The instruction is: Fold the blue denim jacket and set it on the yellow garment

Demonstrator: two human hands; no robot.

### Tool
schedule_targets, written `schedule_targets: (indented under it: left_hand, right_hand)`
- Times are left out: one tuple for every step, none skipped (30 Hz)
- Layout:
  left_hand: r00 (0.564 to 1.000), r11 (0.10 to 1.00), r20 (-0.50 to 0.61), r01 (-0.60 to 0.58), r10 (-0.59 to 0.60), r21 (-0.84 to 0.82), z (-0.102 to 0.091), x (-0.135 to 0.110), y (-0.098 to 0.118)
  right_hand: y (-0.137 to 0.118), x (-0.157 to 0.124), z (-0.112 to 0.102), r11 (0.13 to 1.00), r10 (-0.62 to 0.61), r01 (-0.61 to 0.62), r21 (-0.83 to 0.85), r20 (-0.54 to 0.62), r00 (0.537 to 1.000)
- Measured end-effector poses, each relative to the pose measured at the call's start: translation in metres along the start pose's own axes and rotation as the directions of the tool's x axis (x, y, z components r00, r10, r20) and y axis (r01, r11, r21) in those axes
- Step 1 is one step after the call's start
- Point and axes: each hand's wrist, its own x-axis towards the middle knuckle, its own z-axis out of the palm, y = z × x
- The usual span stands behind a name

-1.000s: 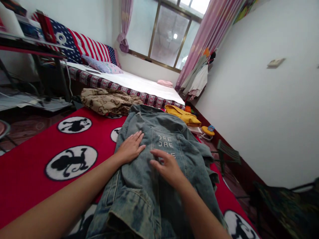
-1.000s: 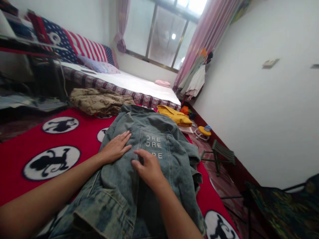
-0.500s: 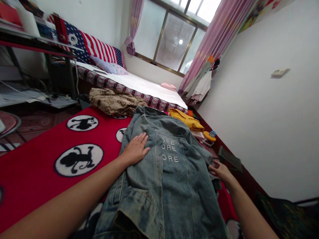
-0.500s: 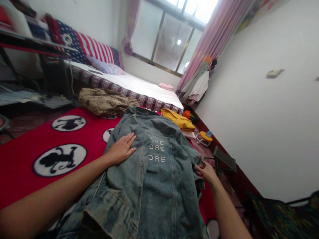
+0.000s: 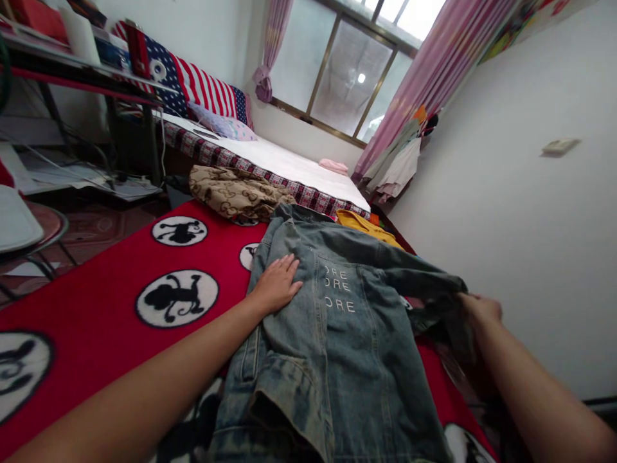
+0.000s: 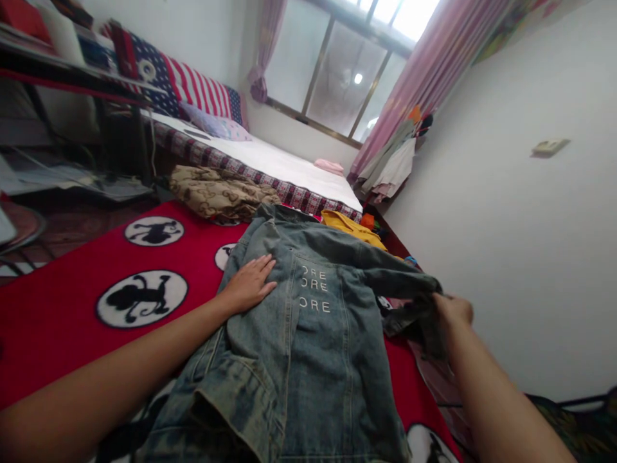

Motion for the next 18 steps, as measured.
schedule_targets:
  left_hand:
    - [0.999, 1.000, -0.039, 0.001, -0.003, -0.028, -0.003, 0.000, 0.002]
    - [0.996, 0.998, -0.093, -0.004, -0.001, -0.056, -0.006, -0.001, 0.003]
    - [0.987, 0.997, -0.158, -0.022, 0.009, -0.080, -0.011, -0.002, 0.005]
    - [0.974, 0.994, -0.227, -0.051, 0.029, -0.094, -0.015, -0.003, 0.007]
    - [0.955, 0.991, -0.292, -0.090, 0.058, -0.096, -0.019, -0.005, 0.009]
    - [0.934, 0.988, -0.345, -0.132, 0.095, -0.084, -0.023, -0.007, 0.011]
    - [0.913, 0.983, -0.384, -0.172, 0.135, -0.064, -0.026, -0.009, 0.012]
    - [0.895, 0.978, -0.412, -0.204, 0.169, -0.043, -0.029, -0.011, 0.013]
    - [0.880, 0.973, -0.432, -0.229, 0.197, -0.023, -0.031, -0.013, 0.013]
    - [0.868, 0.969, -0.446, -0.247, 0.218, -0.006, -0.032, -0.015, 0.014]
    - [0.860, 0.965, -0.451, -0.262, 0.238, 0.009, -0.032, -0.015, 0.014]
    - [0.860, 0.963, -0.445, -0.268, 0.249, 0.021, -0.032, -0.016, 0.013]
    - [0.868, 0.963, -0.426, -0.267, 0.253, 0.028, -0.031, -0.016, 0.013]
    - [0.884, 0.965, -0.394, -0.261, 0.252, 0.032, -0.030, -0.015, 0.013]
    - [0.903, 0.968, -0.353, -0.248, 0.244, 0.033, -0.029, -0.014, 0.012]
    - [0.923, 0.973, -0.311, -0.228, 0.226, 0.031, -0.027, -0.013, 0.011]
    - [0.939, 0.978, -0.275, -0.206, 0.205, 0.027, -0.025, -0.012, 0.011]
    - [0.952, 0.983, -0.247, -0.183, 0.183, 0.022, -0.023, -0.011, 0.010]
  right_hand:
    - [-0.022, 0.007, -0.004, 0.999, 0.039, -0.039, 0.006, -0.068, 0.997]
    - [-0.048, 0.010, -0.006, 0.998, 0.055, -0.050, 0.046, -0.121, 0.991]
    - [-0.078, 0.006, -0.005, 0.977, 0.051, -0.013, 0.213, -0.174, 0.984]
    - [-0.110, -0.004, -0.002, 0.918, -0.020, 0.089, 0.387, -0.178, 0.984]
    - [-0.141, -0.021, 0.002, 0.835, -0.127, 0.171, 0.522, -0.120, 0.985]
    - [-0.169, -0.044, 0.006, 0.792, -0.214, 0.223, 0.568, -0.083, 0.973]
    - [-0.193, -0.071, 0.009, 0.731, -0.343, 0.286, 0.619, -0.028, 0.939]
    - [-0.211, -0.102, 0.011, 0.579, -0.605, 0.365, 0.729, 0.084, 0.792]
    - [-0.222, -0.135, 0.013, 0.459, -0.791, 0.390, 0.798, 0.168, 0.588]
    - [-0.225, -0.166, 0.014, 0.406, -0.885, 0.384, 0.829, 0.252, 0.392]
    - [-0.222, -0.193, 0.014, 0.384, -0.921, 0.379, 0.842, 0.324, 0.214]
    - [-0.214, -0.216, 0.015, 0.372, -0.924, 0.390, 0.842, 0.375, 0.073]
    - [-0.200, -0.232, 0.017, 0.368, -0.915, 0.415, 0.832, 0.403, 0.005]
    - [-0.183, -0.242, 0.020, 0.367, -0.911, 0.459, 0.809, 0.413, 0.000]
    - [-0.164, -0.246, 0.023, 0.377, -0.906, 0.513, 0.771, 0.422, 0.031]
    - [-0.144, -0.244, 0.026, 0.395, -0.900, 0.568, 0.722, 0.427, 0.083]
    - [-0.124, -0.238, 0.028, 0.419, -0.893, 0.615, 0.668, 0.425, 0.147]
    - [-0.105, -0.230, 0.029, 0.460, -0.876, 0.647, 0.608, 0.432, 0.217]
